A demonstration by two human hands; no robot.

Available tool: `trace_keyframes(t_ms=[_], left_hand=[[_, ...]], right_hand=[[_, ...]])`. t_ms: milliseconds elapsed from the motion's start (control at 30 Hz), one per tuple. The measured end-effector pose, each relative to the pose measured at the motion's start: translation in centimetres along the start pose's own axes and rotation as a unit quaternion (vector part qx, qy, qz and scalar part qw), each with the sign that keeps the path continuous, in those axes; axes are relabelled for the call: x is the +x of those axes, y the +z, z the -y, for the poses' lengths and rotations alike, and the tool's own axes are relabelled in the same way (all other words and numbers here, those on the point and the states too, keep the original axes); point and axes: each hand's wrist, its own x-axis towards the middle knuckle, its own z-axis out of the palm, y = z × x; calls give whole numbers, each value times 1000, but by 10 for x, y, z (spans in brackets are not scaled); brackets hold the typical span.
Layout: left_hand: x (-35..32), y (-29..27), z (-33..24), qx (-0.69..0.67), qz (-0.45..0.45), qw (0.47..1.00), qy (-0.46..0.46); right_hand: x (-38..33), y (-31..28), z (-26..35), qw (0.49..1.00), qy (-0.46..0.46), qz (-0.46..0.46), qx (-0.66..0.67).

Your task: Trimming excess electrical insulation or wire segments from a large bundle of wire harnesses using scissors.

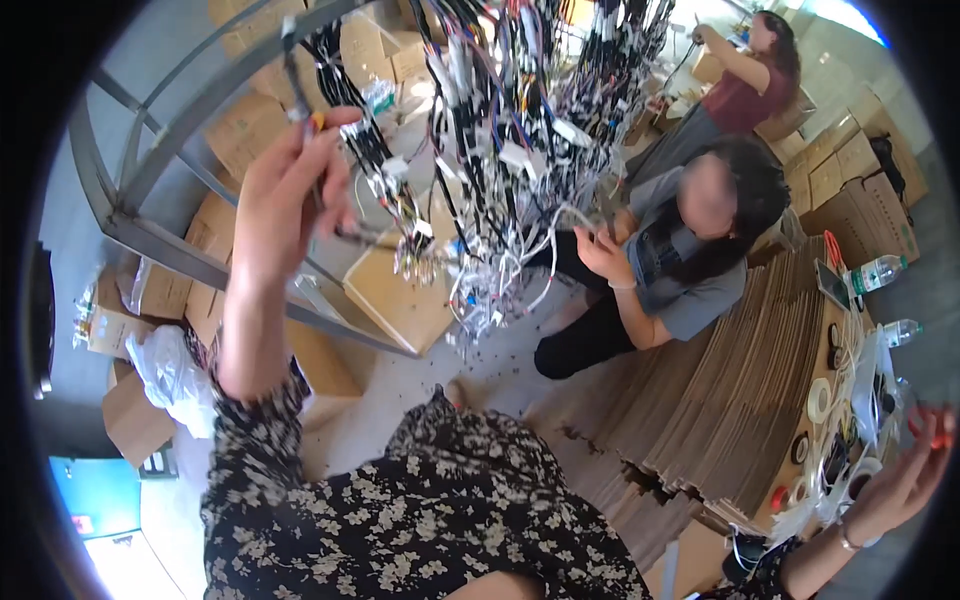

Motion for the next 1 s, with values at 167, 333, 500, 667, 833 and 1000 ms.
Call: trace_keyframes(t_ms=[167,333,500,667,833,1000], left_hand=[[-17,-18,22,-196,-23,980,19],[-20,-15,51,-257,37,963,68],[-35,-3,44,-182,47,980,65],[-38,-23,48,-140,72,984,87],[-26,-21,62,-125,78,984,104],[-3,-22,62,-192,36,978,69]], right_hand=[[-59,150,154,955,-118,194,191],[-130,251,253,855,-67,251,449],[-203,332,303,780,63,268,562],[-213,354,313,860,-195,236,408],[-205,359,306,763,-56,341,547],[-206,373,302,701,57,315,638]])
